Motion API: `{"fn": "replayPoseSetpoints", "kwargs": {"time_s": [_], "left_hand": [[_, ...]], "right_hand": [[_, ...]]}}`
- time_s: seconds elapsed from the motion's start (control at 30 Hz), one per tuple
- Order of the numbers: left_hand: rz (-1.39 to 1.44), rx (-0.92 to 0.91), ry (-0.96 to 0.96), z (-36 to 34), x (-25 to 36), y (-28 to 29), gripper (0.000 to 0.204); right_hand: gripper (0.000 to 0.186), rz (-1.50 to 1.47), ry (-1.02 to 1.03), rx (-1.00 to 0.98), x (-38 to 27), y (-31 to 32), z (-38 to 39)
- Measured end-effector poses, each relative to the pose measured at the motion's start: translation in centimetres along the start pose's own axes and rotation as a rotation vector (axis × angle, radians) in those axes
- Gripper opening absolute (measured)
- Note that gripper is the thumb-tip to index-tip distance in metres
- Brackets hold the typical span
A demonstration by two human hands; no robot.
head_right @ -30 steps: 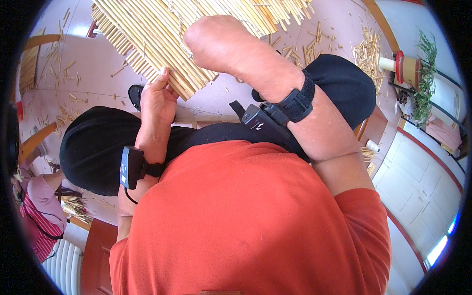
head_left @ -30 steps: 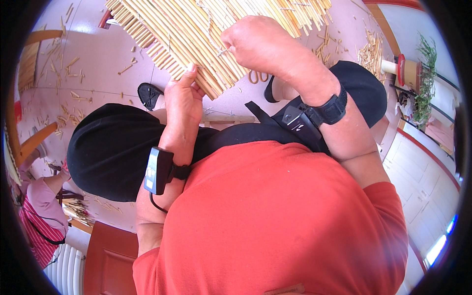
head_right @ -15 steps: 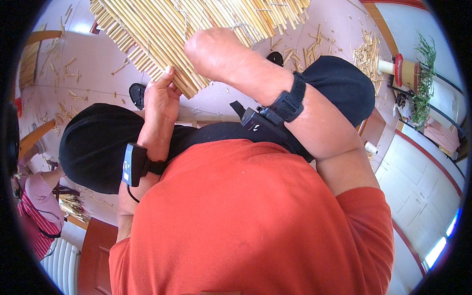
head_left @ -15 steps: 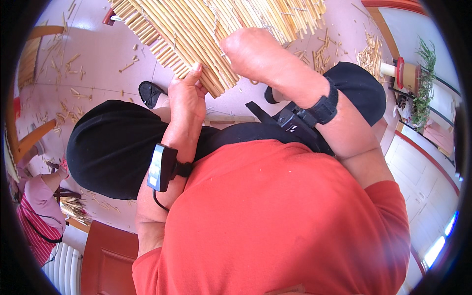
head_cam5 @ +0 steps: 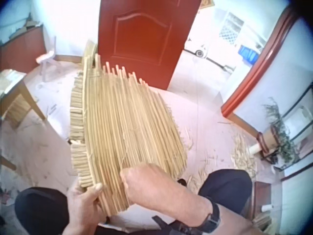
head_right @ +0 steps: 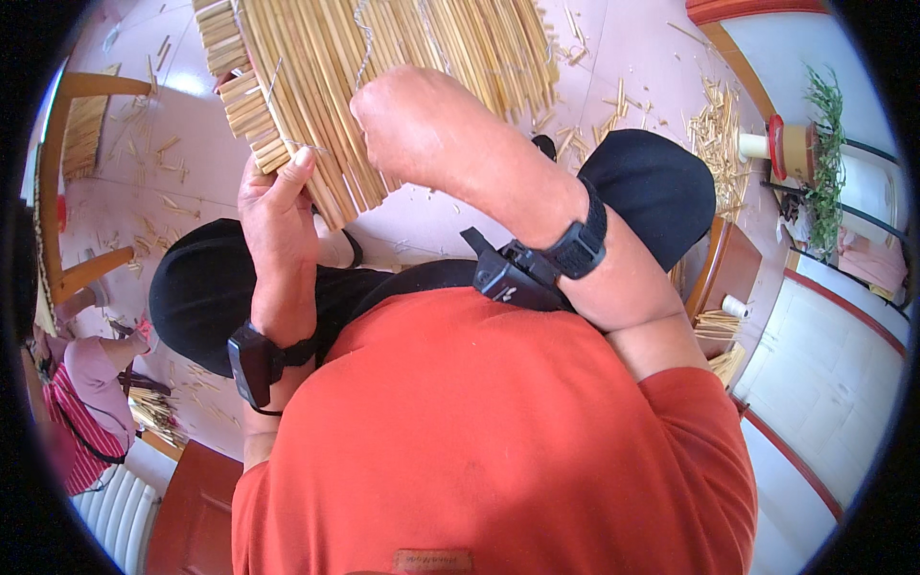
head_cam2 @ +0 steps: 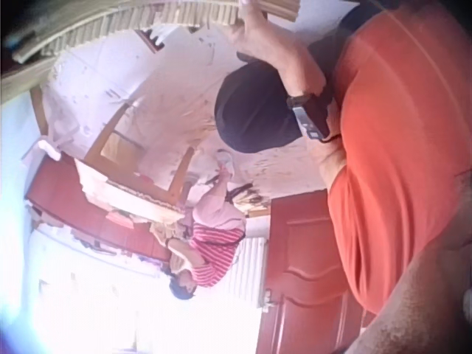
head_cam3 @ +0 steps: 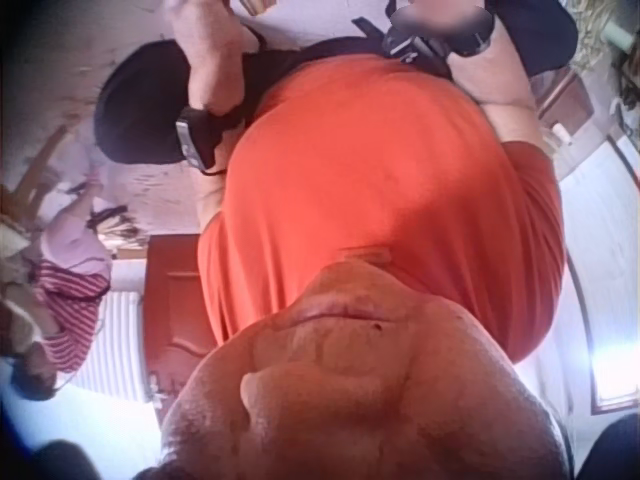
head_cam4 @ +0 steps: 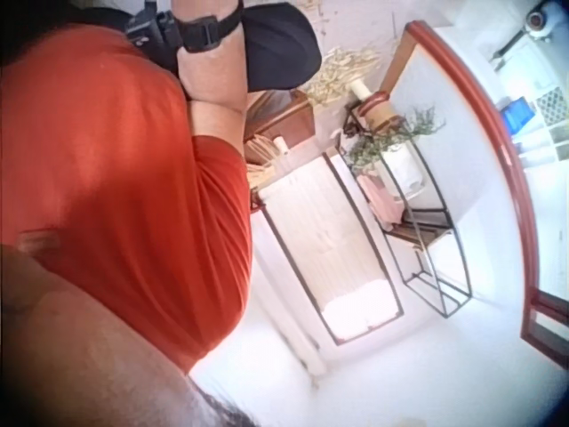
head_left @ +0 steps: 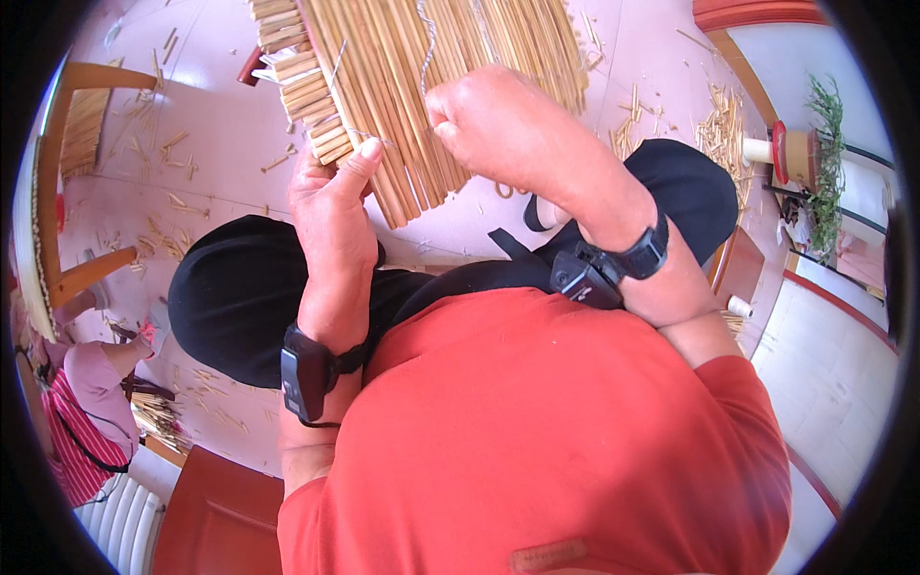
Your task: The recorder is weaving together reeds using white string to create a mat.
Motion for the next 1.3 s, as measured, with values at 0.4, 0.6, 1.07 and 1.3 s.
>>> {"fn": "replayPoseSetpoints", "kwargs": {"time_s": [0.4, 0.6, 1.07, 1.3], "left_hand": [[-0.283, -0.175, -0.597, 6.4, 14.6, -2.9, 0.020], [-0.650, -0.139, -0.971, 12.3, 20.2, -4.3, 0.026], [-0.940, -0.002, -1.701, 20.1, 20.1, -7.5, 0.022], [-1.309, -0.232, -1.408, 15.2, 9.8, -9.2, 0.018]], "right_hand": [[0.008, -0.126, 0.047, 0.353, -7.9, 7.9, 4.6], [0.009, -0.251, 0.240, 0.746, -10.6, 10.5, 6.8], [0.014, -1.234, 0.213, 0.459, -8.4, 8.3, 6.9], [0.030, -1.408, 0.067, 0.492, -3.9, -0.4, 5.8]]}}
Point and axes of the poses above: each hand's wrist, its own z-axis away from the middle knuckle, its own y-axis out of the back of the hand, x = y × z, the point moved 3 cm from there along -z, towards the middle knuckle, and after that the axes turned 11 degrees about x, right-handed, at the moved point
